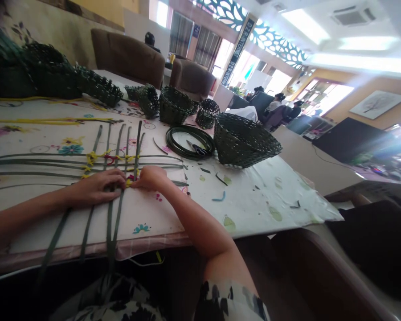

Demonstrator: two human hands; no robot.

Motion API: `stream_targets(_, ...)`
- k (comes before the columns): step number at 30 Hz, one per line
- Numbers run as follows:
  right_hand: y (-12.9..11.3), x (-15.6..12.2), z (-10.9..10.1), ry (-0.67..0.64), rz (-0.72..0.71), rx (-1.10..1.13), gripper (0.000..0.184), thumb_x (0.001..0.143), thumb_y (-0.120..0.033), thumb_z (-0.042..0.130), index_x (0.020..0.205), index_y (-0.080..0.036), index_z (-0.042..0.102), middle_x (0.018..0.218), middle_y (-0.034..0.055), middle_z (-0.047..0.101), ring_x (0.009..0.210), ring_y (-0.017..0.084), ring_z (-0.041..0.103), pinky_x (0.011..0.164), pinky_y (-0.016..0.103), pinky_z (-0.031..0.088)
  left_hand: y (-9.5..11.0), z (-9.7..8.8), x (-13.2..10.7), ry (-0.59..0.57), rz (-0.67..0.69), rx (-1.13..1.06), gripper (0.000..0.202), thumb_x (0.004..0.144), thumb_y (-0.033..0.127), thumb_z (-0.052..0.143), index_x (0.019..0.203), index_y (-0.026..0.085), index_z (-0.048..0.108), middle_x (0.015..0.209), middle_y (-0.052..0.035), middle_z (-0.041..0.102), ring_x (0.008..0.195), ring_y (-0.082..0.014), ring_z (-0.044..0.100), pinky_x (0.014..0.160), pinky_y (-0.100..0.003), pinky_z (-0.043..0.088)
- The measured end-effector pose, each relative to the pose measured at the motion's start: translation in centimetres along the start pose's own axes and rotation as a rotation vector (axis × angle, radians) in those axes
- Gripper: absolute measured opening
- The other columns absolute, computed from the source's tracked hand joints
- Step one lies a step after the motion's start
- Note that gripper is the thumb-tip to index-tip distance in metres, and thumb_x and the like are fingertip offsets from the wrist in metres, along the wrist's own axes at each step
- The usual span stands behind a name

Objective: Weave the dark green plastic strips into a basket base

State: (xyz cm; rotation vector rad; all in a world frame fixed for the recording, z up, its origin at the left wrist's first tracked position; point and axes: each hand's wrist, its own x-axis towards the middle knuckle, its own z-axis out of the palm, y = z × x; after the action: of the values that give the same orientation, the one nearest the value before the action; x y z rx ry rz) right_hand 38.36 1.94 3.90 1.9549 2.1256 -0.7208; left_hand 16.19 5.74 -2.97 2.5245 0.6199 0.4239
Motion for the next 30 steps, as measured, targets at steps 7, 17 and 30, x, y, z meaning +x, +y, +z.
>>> stream_targets(7,0.0,0.0,-0.2,0.012,0.015,0.026,0.042,0.095,-0.057,0.073,0.083,-0.018,0.079,0.065,0.0021,0.07,0.062,0.015,0.065,0.062,0.025,0.041,0.3,0.1,-0.2,0.043,0.027,0.122,0.032,0.09,0.041,0.065,0.113,0.021,0.074,0.124,-0.0105,0.07,0.112,-0.0266,0.069,0.101,-0.035,0.055)
stream_targets(17,0.4,0.5,0.5,0.063,-0.019,-0.019,0.049,0.095,-0.064,0.071,0.081,-0.019,0.08,0.067,0.0028,0.07,0.063,0.015,0.061,0.06,0.027,0.035,1.6,1.2,0.1,0.191,-0.146,0.185,0.043,0.103,0.045,0.043,0.077,0.021,0.067,0.083,-0.0069,0.07,0.079,-0.0218,0.067,0.072,-0.032,0.046)
stream_targets(30,0.9,0.5,0.9,0.084,-0.035,-0.014,0.045,0.096,-0.061,0.07,0.079,-0.021,0.078,0.073,0.0013,0.07,0.069,0.014,0.058,0.061,0.028,0.032,-0.3,0.9,3.2,0.182,-0.375,0.028,0.019,0.085,0.041,0.057,0.087,0.022,0.057,0.087,-0.0047,0.066,0.083,-0.0251,0.062,0.076,-0.034,0.045)
